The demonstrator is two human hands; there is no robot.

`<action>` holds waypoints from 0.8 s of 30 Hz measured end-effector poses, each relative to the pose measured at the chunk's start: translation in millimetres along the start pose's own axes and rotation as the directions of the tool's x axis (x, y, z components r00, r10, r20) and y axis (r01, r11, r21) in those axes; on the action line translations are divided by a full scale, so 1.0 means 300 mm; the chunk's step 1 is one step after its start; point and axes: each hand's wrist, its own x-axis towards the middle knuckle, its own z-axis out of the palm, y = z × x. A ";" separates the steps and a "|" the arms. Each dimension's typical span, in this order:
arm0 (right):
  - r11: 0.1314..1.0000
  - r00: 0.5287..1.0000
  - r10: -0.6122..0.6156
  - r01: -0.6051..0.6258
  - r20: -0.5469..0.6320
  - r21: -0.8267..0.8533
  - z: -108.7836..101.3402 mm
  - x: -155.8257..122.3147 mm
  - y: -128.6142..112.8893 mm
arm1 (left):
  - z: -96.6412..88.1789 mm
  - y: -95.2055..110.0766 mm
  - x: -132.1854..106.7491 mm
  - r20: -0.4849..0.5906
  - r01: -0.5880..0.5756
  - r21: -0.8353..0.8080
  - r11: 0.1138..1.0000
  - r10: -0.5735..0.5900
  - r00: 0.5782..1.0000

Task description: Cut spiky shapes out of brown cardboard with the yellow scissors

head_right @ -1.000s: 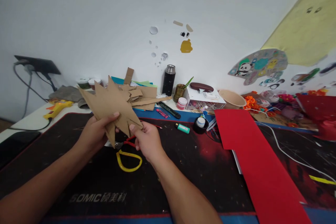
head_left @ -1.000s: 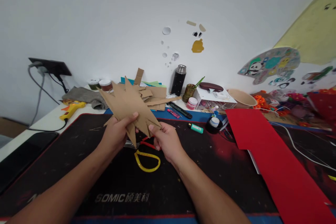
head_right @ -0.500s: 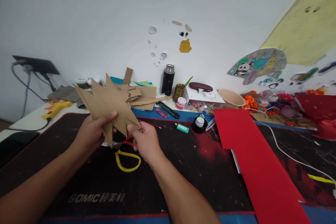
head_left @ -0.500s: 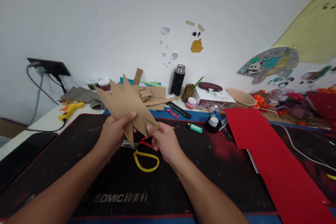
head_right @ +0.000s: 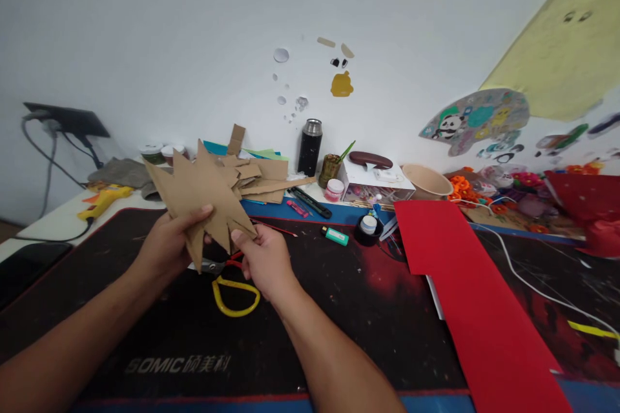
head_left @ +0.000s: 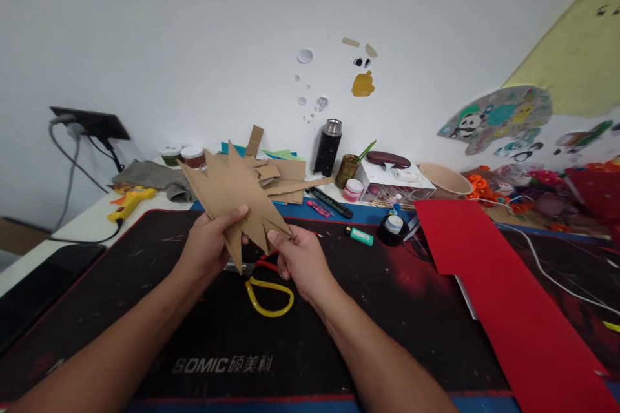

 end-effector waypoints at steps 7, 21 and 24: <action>1.000 1.000 0.005 -0.005 0.003 0.010 0.006 0.001 0.003 | 0.010 0.008 -0.015 -0.010 0.024 -0.019 1.000 -0.025 1.000; 0.999 0.990 0.004 -0.012 -0.138 -0.051 -0.036 0.004 0.035 | -0.059 0.227 0.084 -0.226 -0.149 -0.310 0.939 0.080 0.971; 0.999 0.995 -0.036 0.036 -0.096 0.006 -0.040 0.003 0.013 | -0.058 0.179 0.062 -0.057 -0.082 -0.248 0.965 0.070 0.996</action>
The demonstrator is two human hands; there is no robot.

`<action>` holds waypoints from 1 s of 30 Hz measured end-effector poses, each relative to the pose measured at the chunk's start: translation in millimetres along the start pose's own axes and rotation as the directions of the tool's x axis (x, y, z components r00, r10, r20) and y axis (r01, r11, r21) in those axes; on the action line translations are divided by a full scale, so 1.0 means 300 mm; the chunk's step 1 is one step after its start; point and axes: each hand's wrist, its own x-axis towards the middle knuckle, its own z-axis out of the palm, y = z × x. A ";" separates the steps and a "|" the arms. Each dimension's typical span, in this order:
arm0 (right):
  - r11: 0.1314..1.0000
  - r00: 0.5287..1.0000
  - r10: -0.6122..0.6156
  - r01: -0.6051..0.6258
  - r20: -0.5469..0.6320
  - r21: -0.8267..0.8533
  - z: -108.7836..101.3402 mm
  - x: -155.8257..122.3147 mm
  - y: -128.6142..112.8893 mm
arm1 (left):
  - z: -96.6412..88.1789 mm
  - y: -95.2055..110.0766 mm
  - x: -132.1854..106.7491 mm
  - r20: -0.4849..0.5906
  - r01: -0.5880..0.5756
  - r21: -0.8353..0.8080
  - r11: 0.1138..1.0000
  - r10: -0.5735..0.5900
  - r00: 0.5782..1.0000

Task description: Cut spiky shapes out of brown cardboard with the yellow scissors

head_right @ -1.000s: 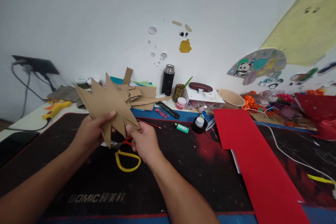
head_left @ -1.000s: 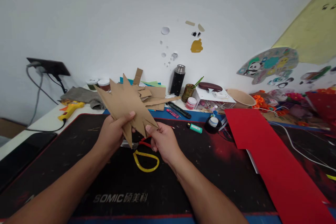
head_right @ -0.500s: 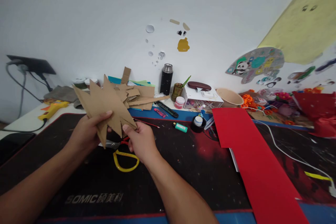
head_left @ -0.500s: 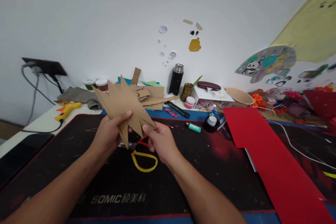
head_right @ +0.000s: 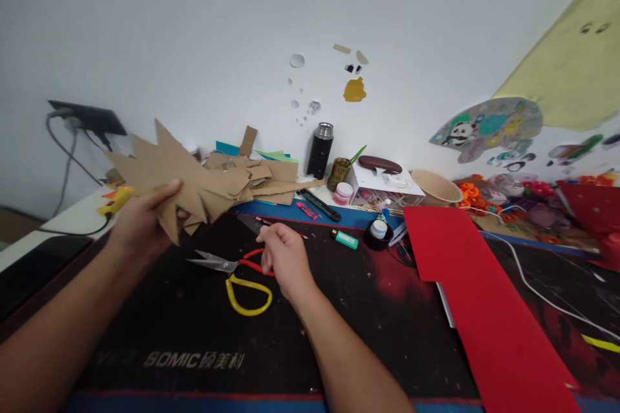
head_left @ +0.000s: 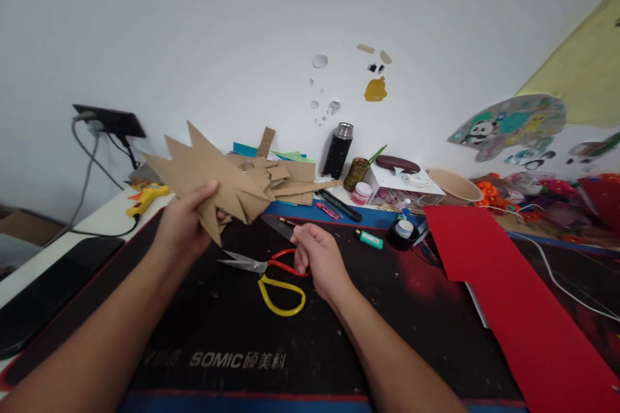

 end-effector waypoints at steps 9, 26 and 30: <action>0.999 0.991 -0.034 0.029 0.127 0.041 -0.034 0.004 -0.038 | -0.012 -0.122 -0.031 0.153 0.079 0.331 0.940 -0.137 0.979; 0.999 0.964 0.036 -0.037 0.263 -0.003 -0.002 -0.007 -0.005 | 0.014 -0.149 -0.072 0.143 0.196 0.344 0.918 -0.258 0.956; 0.996 0.969 0.020 0.001 0.246 -0.084 -0.004 -0.006 -0.008 | 0.018 -0.149 -0.083 0.166 0.224 0.381 0.897 -0.305 0.938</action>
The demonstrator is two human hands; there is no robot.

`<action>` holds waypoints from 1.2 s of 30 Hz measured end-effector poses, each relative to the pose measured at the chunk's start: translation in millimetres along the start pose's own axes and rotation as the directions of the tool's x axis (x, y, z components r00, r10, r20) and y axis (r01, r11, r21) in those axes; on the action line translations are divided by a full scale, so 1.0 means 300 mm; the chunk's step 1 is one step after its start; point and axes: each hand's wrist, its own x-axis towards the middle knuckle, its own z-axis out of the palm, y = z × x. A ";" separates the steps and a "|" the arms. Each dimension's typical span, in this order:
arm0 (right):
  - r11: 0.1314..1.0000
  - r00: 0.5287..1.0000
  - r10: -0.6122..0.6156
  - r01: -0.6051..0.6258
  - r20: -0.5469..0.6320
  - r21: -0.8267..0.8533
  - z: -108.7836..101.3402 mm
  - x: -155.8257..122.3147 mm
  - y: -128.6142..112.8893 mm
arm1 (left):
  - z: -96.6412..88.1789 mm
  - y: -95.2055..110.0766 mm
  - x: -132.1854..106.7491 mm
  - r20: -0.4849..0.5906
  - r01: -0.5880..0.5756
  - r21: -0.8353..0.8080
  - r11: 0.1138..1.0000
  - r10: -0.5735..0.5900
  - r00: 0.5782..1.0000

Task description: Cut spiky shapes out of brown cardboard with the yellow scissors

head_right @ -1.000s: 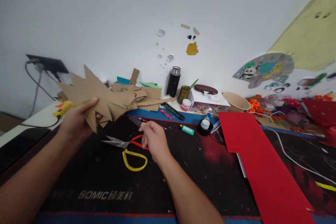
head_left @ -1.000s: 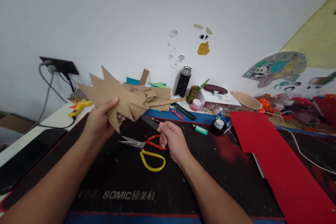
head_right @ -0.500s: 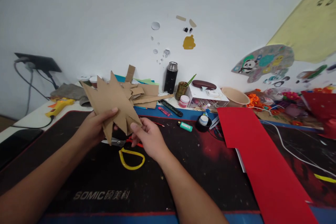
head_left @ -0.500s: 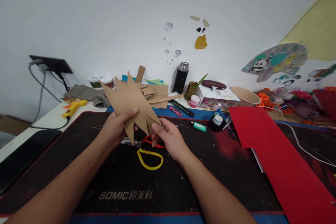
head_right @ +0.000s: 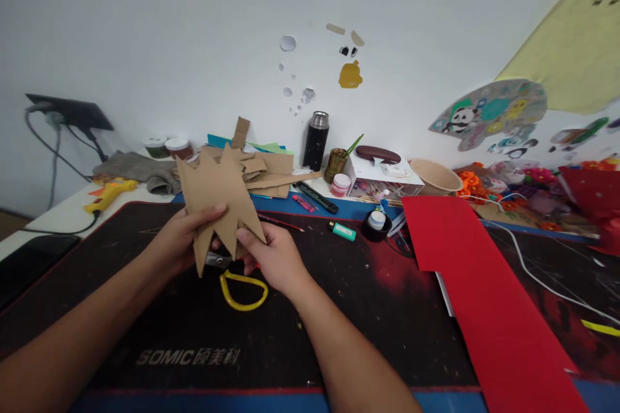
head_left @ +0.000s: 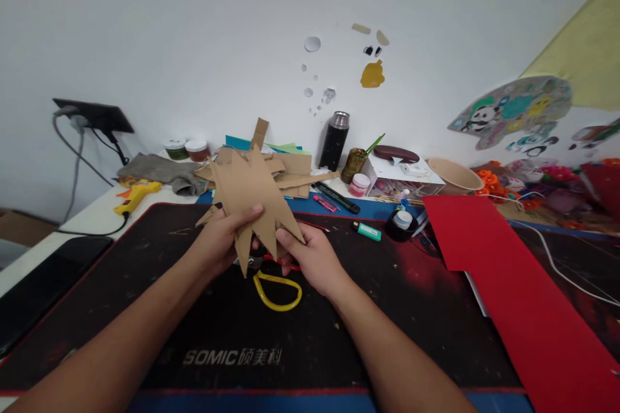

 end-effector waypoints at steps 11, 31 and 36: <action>0.994 0.998 0.036 -0.040 -0.045 -0.103 0.023 0.002 0.014 | 0.018 0.007 0.005 -0.113 0.010 -0.065 0.998 -0.018 0.993; 0.999 0.998 0.047 -0.047 -0.039 0.002 0.038 0.003 -0.002 | 0.004 -0.006 0.000 -0.116 -0.083 -0.063 0.995 0.075 0.990; 0.999 0.998 0.050 -0.050 -0.035 -0.002 0.038 -0.003 -0.004 | 0.005 -0.007 -0.009 -0.115 -0.113 -0.037 0.993 0.108 0.987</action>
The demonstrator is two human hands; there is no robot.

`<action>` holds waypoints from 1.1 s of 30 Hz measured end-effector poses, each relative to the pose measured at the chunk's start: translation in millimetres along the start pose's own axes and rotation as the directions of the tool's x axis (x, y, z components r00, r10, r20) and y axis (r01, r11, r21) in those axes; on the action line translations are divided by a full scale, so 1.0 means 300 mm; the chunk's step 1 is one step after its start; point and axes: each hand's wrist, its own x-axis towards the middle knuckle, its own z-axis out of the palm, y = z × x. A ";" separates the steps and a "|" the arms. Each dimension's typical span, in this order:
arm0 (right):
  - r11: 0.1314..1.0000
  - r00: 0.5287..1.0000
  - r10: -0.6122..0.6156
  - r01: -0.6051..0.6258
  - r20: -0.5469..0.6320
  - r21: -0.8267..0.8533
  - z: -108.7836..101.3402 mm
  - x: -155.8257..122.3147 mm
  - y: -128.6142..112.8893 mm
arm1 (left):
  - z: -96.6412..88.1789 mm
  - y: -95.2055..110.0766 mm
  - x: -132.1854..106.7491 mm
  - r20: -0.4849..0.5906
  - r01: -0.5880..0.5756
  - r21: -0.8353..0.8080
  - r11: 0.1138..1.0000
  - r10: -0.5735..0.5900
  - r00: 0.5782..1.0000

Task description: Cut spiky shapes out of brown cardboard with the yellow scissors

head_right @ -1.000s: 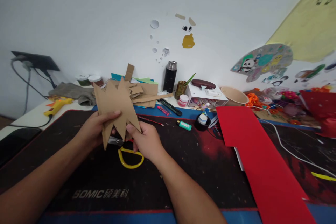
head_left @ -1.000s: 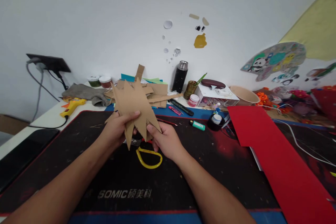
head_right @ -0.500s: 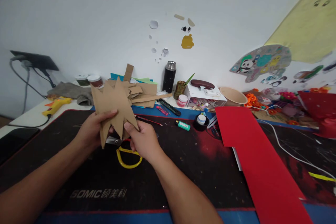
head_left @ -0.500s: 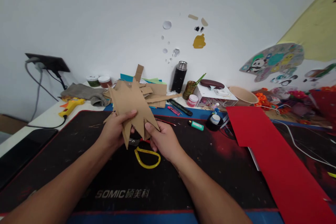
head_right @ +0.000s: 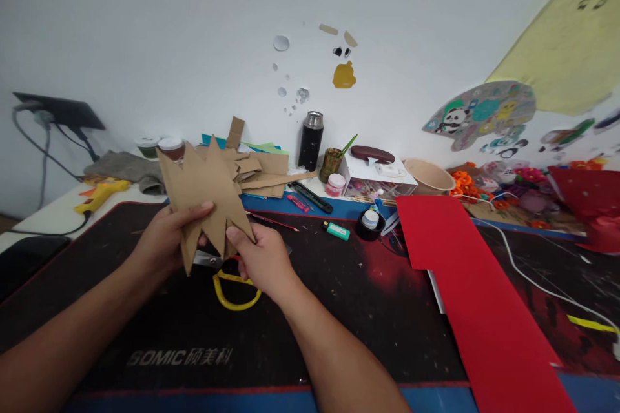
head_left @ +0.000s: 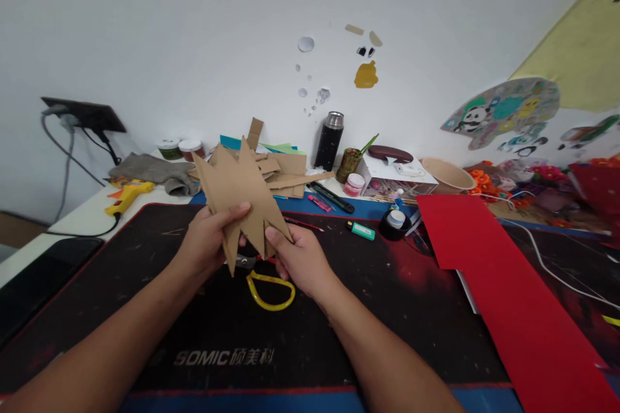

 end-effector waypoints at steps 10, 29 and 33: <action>0.980 0.998 0.028 -0.038 0.054 0.196 -0.014 -0.017 -0.008 | -0.031 0.071 0.037 -0.042 0.128 -0.236 0.963 -0.141 0.989; 0.978 0.994 0.053 -0.070 0.092 0.198 -0.015 -0.014 0.002 | -0.025 0.006 0.029 0.038 0.055 -0.074 0.996 -0.053 0.998; 0.947 0.983 0.102 -0.143 0.153 0.286 -0.007 -0.021 -0.002 | -0.020 -0.008 0.022 0.067 0.108 -0.126 0.986 -0.101 0.993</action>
